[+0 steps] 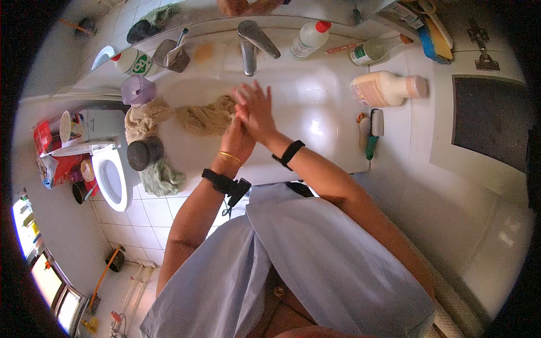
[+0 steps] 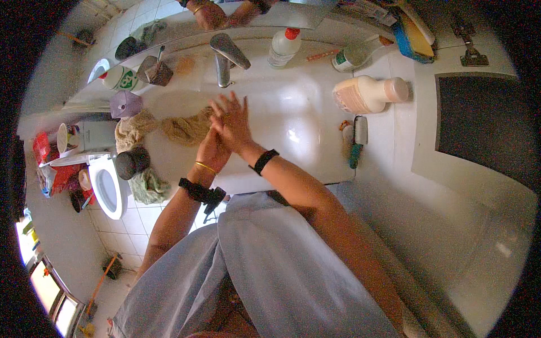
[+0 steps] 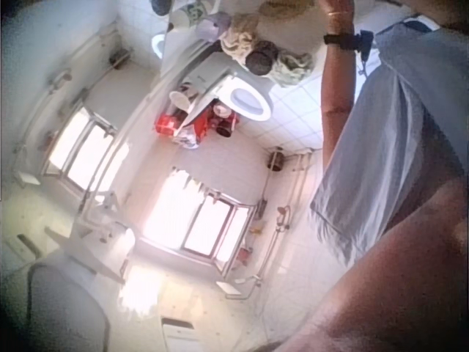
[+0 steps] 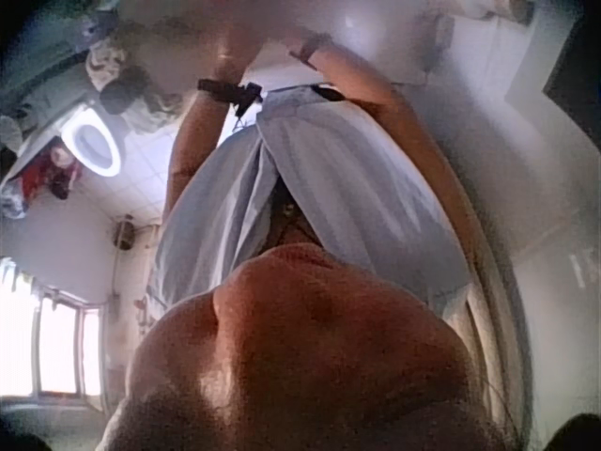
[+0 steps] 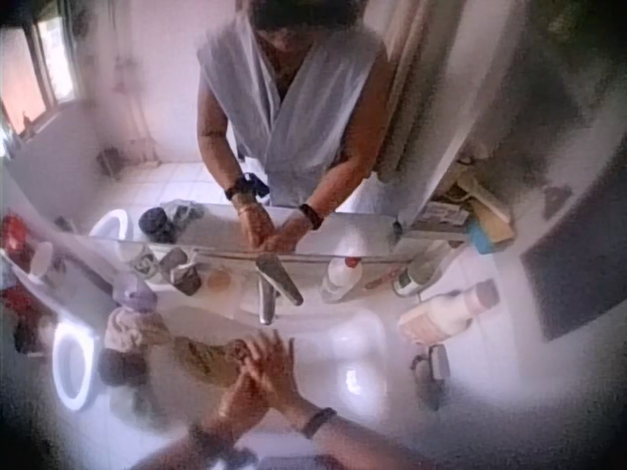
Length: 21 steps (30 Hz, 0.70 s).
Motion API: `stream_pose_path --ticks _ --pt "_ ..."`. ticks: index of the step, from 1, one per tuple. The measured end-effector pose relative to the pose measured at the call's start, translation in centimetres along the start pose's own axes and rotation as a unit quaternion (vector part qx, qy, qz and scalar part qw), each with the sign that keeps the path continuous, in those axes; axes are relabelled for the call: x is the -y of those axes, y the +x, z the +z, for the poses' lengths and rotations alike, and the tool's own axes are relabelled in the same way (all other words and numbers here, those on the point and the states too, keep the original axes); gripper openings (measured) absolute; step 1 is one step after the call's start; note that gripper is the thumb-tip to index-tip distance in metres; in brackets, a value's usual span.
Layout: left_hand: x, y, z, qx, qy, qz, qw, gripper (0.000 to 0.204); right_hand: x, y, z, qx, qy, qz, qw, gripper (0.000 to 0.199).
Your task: Washing small hand towels or rags in a bathroom sink using detergent.
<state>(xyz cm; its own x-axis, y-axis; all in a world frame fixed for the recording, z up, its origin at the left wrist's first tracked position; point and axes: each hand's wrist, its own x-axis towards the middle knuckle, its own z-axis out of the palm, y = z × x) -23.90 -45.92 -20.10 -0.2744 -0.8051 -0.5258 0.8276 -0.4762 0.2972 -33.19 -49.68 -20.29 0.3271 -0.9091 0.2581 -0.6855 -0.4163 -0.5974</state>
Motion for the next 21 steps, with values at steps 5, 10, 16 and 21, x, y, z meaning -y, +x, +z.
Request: stream_pose_path --ticks 5,10,16,21 --pt "-1.7 0.0 0.6 0.055 -0.009 0.038 0.998 0.018 -3.3 -0.7 -0.7 -0.127 0.085 0.100 0.983 0.040" --pt "-2.9 0.3 1.7 -0.050 0.013 0.055 0.997 0.029 -3.9 -3.2 -1.5 -0.068 0.087 0.129 0.986 0.040" --pt "-3.0 -0.8 1.9 0.109 0.067 -0.055 0.990 0.023 -3.1 -2.8 2.3 -0.027 0.347 0.004 0.937 0.045" --pt "-4.8 -4.3 2.7 0.189 0.225 -0.168 0.941 0.023 -4.6 -3.4 5.0 0.033 0.328 -0.198 0.923 0.036"
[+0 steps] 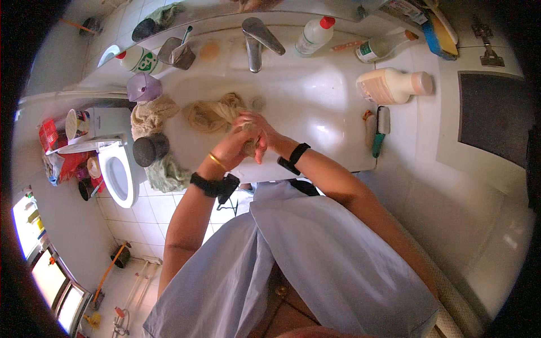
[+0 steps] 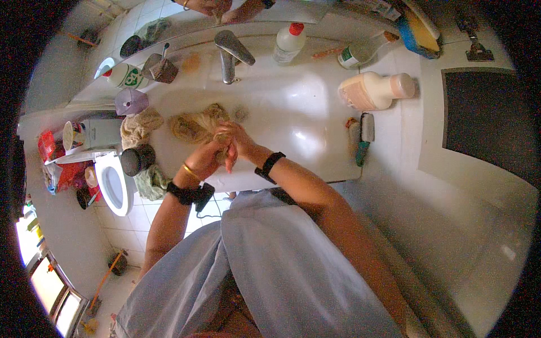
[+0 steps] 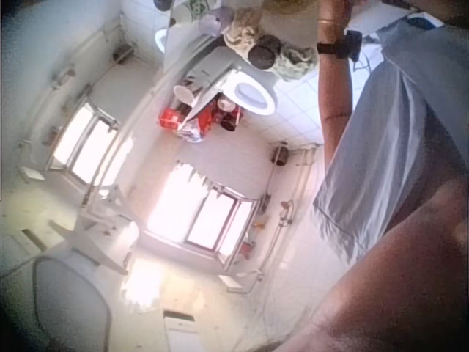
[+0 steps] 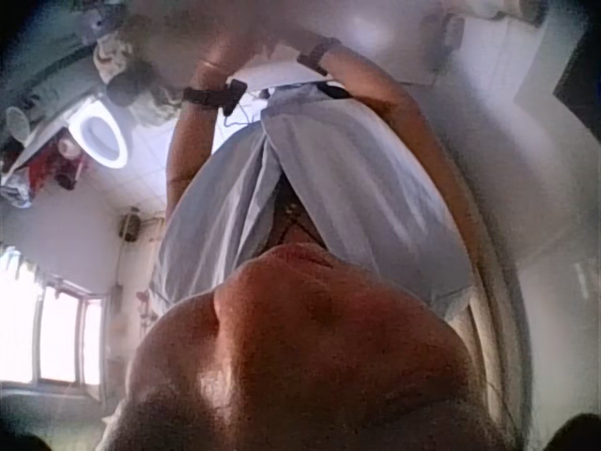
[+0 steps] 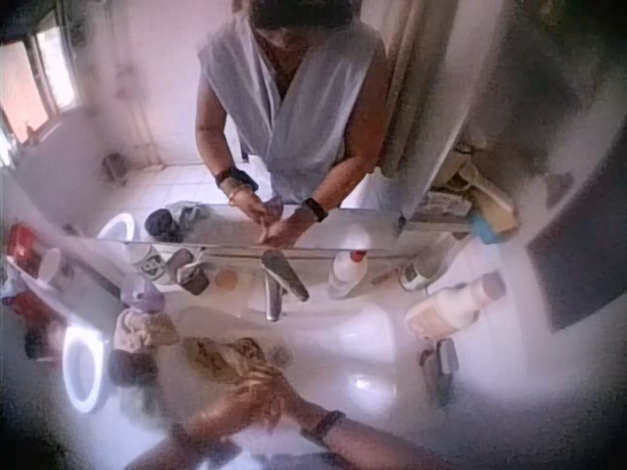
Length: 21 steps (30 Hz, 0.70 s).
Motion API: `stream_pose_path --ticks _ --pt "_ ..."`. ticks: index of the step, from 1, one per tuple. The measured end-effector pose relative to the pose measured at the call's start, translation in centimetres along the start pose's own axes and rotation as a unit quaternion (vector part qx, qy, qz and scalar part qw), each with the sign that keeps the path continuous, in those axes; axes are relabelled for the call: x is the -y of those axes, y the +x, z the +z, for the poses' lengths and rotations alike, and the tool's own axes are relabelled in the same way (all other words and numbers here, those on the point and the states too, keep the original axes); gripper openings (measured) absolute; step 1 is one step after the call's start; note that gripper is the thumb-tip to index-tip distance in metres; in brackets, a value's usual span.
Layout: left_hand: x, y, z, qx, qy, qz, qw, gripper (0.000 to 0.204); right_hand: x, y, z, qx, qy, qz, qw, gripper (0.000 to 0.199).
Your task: Washing small hand towels or rags in a bathroom sink using detergent.
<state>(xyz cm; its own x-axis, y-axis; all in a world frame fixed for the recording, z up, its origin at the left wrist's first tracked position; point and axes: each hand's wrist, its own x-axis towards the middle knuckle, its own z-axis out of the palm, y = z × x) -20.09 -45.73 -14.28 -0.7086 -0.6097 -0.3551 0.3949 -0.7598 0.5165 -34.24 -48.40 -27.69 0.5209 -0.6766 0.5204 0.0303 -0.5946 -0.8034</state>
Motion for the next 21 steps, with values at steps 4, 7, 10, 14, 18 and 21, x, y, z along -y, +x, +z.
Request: stream_pose_path --ticks 4,7,10,14,18,21 --pt "-2.2 -3.6 -2.0 -0.129 0.038 0.039 0.990 0.025 0.5 -1.4 -5.5 0.007 -0.147 0.327 0.933 0.025" --pt "-2.3 -4.4 -7.6 -0.273 0.017 0.129 0.953 0.031 1.3 -2.4 -12.0 -0.123 -0.175 0.372 0.903 0.014" --pt "-0.7 -3.7 -14.1 -0.404 0.045 0.162 0.899 0.039 0.8 -4.2 -15.1 -0.057 -0.304 0.412 0.857 0.046" --pt "3.1 -2.1 -18.3 -0.477 0.107 0.061 0.870 0.051 -2.2 -5.6 -14.4 0.146 -0.430 0.474 0.754 0.087" --pt "4.5 0.4 -19.1 -0.508 0.168 0.053 0.843 0.070 -5.0 -3.7 -10.4 0.121 -0.470 0.466 0.740 0.104" --pt "4.8 3.6 -20.2 -0.506 0.123 0.057 0.852 0.069 -4.6 -1.8 -3.8 0.121 -0.448 0.506 0.727 0.077"
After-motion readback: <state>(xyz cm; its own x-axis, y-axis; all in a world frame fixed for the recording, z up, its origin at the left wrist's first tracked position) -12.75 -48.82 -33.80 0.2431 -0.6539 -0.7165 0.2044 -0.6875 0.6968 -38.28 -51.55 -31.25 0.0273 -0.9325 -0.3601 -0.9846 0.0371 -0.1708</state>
